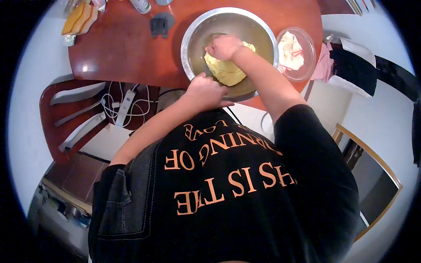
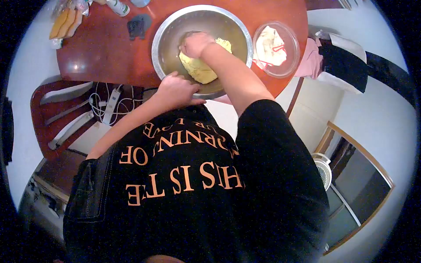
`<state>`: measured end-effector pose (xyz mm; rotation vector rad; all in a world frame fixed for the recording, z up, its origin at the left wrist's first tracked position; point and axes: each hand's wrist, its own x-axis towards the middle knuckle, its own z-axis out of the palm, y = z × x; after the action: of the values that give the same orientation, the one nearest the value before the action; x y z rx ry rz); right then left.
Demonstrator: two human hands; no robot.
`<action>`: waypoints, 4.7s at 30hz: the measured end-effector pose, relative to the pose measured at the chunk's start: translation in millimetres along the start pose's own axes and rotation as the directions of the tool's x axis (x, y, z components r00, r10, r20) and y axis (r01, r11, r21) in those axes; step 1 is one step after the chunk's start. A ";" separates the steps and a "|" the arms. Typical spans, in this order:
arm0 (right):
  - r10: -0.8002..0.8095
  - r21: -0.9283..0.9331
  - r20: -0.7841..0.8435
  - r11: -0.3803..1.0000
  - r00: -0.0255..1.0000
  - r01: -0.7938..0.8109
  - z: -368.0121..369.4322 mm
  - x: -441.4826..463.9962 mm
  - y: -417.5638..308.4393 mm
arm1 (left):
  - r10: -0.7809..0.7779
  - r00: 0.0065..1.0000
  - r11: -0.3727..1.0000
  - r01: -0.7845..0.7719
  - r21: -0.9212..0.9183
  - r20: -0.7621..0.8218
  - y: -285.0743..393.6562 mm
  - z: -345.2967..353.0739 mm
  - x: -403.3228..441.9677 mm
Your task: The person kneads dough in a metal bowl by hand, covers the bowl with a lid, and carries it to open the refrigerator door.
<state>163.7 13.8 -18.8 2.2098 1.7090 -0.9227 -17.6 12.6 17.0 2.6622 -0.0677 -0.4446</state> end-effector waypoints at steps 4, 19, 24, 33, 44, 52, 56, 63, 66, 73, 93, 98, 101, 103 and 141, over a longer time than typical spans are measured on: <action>-0.208 0.031 -0.151 0.976 0.966 0.215 18.0 -35.5 7.8 | -0.006 1.000 0.999 0.007 0.041 -0.026 0.5 6.0 0.8; -0.244 -0.048 -0.559 0.964 0.793 0.263 68.0 -12.3 -3.1 | 0.039 0.997 0.999 -0.038 0.022 -0.069 -7.2 16.9 5.5; -0.203 -0.033 -0.623 0.972 0.755 0.234 74.3 7.1 2.0 | 0.053 0.998 0.998 -0.054 -0.013 -0.046 -10.8 18.0 4.2; -0.146 -0.078 -0.347 0.989 0.926 0.126 44.5 -1.1 -0.3 | 0.058 0.990 0.998 -0.056 0.026 -0.125 -7.9 14.1 5.3; 0.306 -0.108 0.176 0.951 0.936 -0.291 10.5 3.7 30.1 | 0.011 0.999 1.000 -0.012 0.005 0.049 1.6 1.2 3.4; 0.169 -0.231 -0.060 0.957 0.984 -0.178 30.7 -60.8 2.2 | 0.005 0.998 1.000 -0.004 -0.013 0.062 5.9 -4.4 2.6; 0.143 -0.188 -0.085 0.970 0.986 -0.157 12.6 -56.3 23.8 | -0.036 0.994 0.998 0.040 -0.046 0.099 6.6 -3.3 5.0; 0.335 -0.268 0.186 0.922 0.924 -0.280 -0.3 -29.0 42.6 | -0.084 0.984 0.996 0.086 -0.005 0.155 12.2 -7.4 5.5; 0.359 -0.387 0.195 0.883 0.913 -0.265 -2.0 -29.4 32.1 | -0.100 0.982 0.993 0.107 -0.040 0.161 12.4 -2.9 8.3; 0.368 -0.282 0.099 0.901 0.925 -0.328 3.3 -63.7 12.7 | -0.094 0.984 0.994 0.101 -0.036 0.153 13.7 -5.4 7.6; 0.205 0.040 0.078 0.977 0.976 -0.209 -32.1 -37.7 45.7 | -0.083 0.996 0.996 0.084 -0.044 0.015 15.0 -0.4 5.3; 0.170 0.154 -0.190 0.978 0.967 -0.142 21.2 -3.5 80.6 | -0.051 0.995 0.999 0.049 -0.017 -0.081 13.3 6.6 4.6; 0.238 0.327 -0.207 0.931 0.949 -0.162 43.2 11.0 60.4 | -0.062 0.994 0.998 0.062 0.003 -0.093 13.4 9.9 4.6; 0.292 0.431 -0.213 0.884 0.932 -0.179 48.7 10.8 29.7 | -0.059 0.991 0.998 0.058 -0.004 -0.118 13.6 14.2 5.3; -0.400 -0.100 -0.053 0.914 0.915 0.394 41.9 -61.2 18.2 | 0.003 0.972 0.998 -0.018 -0.061 -0.233 5.2 30.0 12.1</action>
<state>157.4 -62.4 -20.0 1.8936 2.2412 -0.8328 -15.6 -5.9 -10.0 2.6305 0.0041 -0.1257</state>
